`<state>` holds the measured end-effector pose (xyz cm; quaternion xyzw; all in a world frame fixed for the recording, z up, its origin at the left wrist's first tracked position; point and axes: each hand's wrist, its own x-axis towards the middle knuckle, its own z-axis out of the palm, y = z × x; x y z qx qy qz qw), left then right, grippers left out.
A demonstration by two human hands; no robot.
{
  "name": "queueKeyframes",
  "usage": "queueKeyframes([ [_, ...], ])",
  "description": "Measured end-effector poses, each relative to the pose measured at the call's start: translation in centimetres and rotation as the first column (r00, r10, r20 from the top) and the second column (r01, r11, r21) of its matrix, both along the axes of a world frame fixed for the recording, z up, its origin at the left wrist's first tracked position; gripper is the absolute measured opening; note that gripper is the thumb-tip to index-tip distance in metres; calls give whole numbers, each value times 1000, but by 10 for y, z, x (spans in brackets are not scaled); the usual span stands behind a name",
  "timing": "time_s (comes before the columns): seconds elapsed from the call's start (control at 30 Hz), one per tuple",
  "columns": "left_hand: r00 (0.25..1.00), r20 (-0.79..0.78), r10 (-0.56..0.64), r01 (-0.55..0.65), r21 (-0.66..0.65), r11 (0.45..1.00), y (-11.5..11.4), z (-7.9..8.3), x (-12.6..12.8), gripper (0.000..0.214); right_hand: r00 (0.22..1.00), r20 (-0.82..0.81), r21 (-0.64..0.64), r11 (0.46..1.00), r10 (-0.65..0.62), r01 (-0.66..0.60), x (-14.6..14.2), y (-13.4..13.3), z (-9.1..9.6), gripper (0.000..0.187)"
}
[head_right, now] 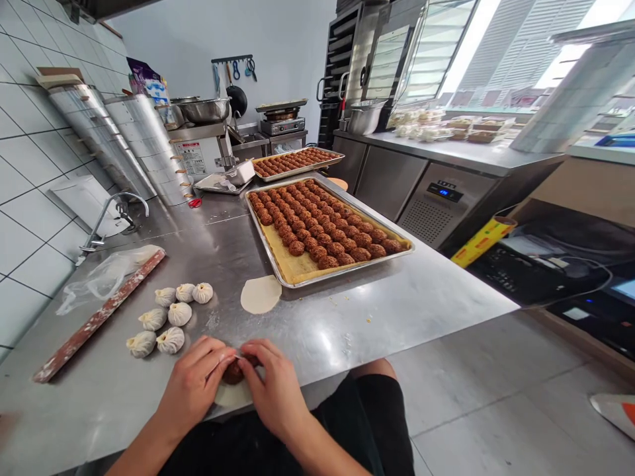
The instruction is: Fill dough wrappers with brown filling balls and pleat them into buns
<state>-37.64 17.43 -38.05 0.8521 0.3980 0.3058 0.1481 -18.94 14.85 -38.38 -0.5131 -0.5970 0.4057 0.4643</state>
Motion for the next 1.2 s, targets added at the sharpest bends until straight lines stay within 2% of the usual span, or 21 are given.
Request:
queueKeyframes([
  [0.1, 1000, 16, 12, -12, 12, 1000, -1, 1, 2, 16, 995, 1, -76, 993, -96, 95, 0, 3, 1, 14],
  [0.17, 1000, -3, -1, 1, 4, 1000, -1, 1, 2, 18, 998, -20, -72, 996, -63, 62, -1, 3, 3, 21],
  [0.3, 997, -51, -50, 51, 19, 999, -1, 2, 1, 31, 998, -7, 50, 997, 66, -66, 0, -4, -1, 25],
  [0.37, 998, -36, -43, 44, 35, 998, -1, 1, 2, 24, 1000, 21, 58, 998, 18, -19, 3, -6, -4, 20],
  [0.43, 999, -21, -28, 28, 42, 999, -3, 2, 4, 18, 997, 32, 5, 998, -65, 65, 4, -5, -6, 14],
  [0.53, 999, -34, -20, 21, 39, 999, -4, 3, 5, 15, 997, 11, -54, 995, -78, 78, 3, -4, -3, 21],
  [0.67, 992, -114, -55, 61, 51, 997, -5, 6, 3, 26, 999, 13, 69, 997, 41, -42, 2, -11, -3, 25],
  [0.73, 992, -109, -57, 64, 67, 996, -5, 6, 3, 22, 999, 34, 100, 995, 19, -23, 4, -14, -5, 22],
  [0.83, 997, -67, -25, 31, 100, 995, -7, 6, 5, 16, 995, 32, 10, 996, -89, 89, 5, -11, -5, 17],
  [0.9, 998, -59, -16, 23, 111, 994, -7, 6, 6, 15, 994, 10, -41, 994, -105, 106, 4, -9, -2, 20],
  [1.07, 991, -128, -48, 65, 130, 989, -7, 8, 4, 30, 1000, 28, 105, 994, 13, -16, 2, -14, -6, 24],
  [1.13, 993, -114, -40, 56, 142, 988, -8, 9, 5, 24, 998, 55, 109, 994, -22, 16, 3, -15, -8, 22],
  [1.2, 996, -89, -22, 35, 156, 987, -9, 9, 6, 18, 995, 41, 51, 994, -94, 92, 3, -14, -7, 17],
])
